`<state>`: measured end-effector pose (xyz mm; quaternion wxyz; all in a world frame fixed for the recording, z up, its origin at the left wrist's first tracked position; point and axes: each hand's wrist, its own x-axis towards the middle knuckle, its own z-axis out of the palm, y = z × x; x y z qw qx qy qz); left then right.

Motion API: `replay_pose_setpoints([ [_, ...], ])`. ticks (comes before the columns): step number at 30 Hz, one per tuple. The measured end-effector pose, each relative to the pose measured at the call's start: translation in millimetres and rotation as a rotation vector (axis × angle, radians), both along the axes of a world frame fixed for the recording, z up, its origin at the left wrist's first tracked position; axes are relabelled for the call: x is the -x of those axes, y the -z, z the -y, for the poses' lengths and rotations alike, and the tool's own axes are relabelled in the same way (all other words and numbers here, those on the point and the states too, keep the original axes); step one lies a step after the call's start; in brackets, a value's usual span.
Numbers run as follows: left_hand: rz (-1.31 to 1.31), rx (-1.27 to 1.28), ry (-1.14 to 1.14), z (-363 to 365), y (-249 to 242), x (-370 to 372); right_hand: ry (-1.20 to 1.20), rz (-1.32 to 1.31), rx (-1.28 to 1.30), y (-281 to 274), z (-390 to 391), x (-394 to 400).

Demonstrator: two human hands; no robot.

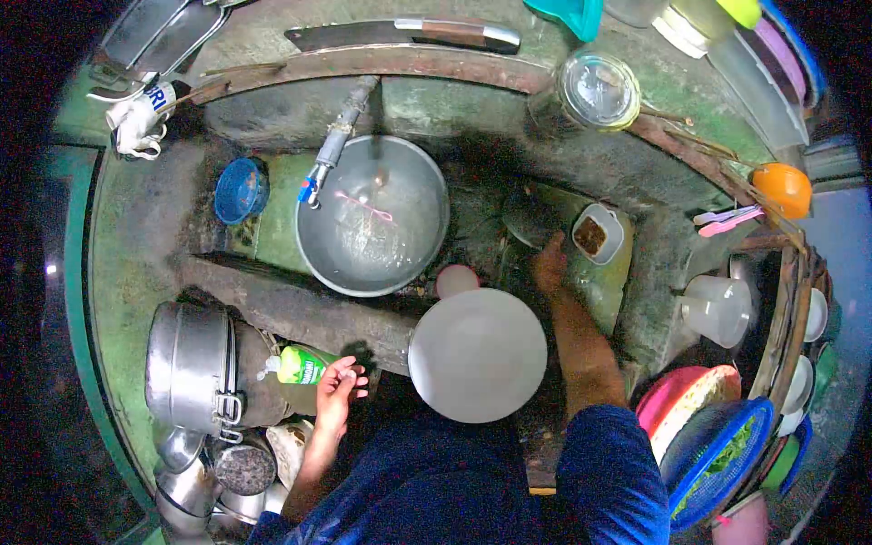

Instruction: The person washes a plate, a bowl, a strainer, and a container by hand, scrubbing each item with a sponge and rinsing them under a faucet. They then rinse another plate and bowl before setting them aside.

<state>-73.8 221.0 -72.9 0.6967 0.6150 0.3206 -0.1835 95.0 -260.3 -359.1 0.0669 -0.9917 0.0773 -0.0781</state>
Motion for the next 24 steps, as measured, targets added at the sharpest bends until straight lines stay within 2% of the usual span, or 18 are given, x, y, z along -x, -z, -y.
replay_pose_setpoints([
  [2, 0.007, 0.012, 0.003, -4.1, 0.6, -3.1, 0.434, -0.471, -1.046, -2.4, 17.5, -19.0],
  [3, 0.008, 0.016, 0.005, -6.4, 1.2, -4.3, 0.435, -0.468, -1.043, -6.5, 16.1, -16.5],
  [5, 0.017, 0.015, 0.004, -9.7, 2.6, -6.7, 0.181, -0.121, -0.782, -38.4, -1.8, -5.2],
  [6, 0.015, 0.019, 0.009, -10.1, 1.6, -7.6, 0.187, -0.121, -0.778, -46.8, -6.5, 1.6],
  [8, -0.001, -0.003, 0.024, -10.8, -1.8, -13.4, -0.040, -0.331, -0.115, -69.3, -17.8, 8.7],
  [9, 0.006, 0.003, 0.017, -10.7, -3.8, -16.3, -0.039, -0.327, -0.113, -87.0, -23.7, 7.4],
  [11, 0.020, 0.021, 0.015, -12.9, -6.5, -21.2, 0.073, -0.634, -0.241, -159.5, -51.5, -4.0],
  [12, 0.027, 0.037, 0.011, -14.5, -8.7, -23.0, 0.060, -0.632, -0.242, -165.2, -56.5, -3.4],
  [14, 0.020, 0.030, -0.008, -16.9, -12.1, -28.4, 0.222, -0.667, -0.372, -171.1, -58.6, -1.6],
  [15, 0.026, 0.044, 0.011, -19.7, -9.8, -30.6, 0.415, -0.677, -0.534, -136.7, -41.9, -3.5],
  [18, 0.050, 0.087, 0.045, -24.6, -16.3, -45.3, 0.323, -0.665, -0.487, -123.3, -18.9, -19.0],
  [19, 0.051, 0.113, 0.030, -26.2, -15.4, -51.6, 0.109, -0.520, -0.231, -186.2, -49.8, -21.3],
  [20, 0.047, 0.141, 0.017, -26.9, -14.1, -57.6, 0.101, -0.513, -0.221, -225.4, -66.9, -27.6],
  [22, 0.056, 0.216, -0.009, -24.6, -14.3, -76.8, 0.012, -0.337, -0.327, -273.9, -89.1, -34.7],
  [23, 0.059, 0.282, -0.022, -24.2, -14.1, -88.5, -0.098, -0.259, -0.210, -284.8, -99.5, -35.0],
  [24, 0.062, 0.298, -0.015, -23.7, -12.8, -100.1, -0.075, -0.349, -0.215, -311.2, -117.9, -36.7],
])
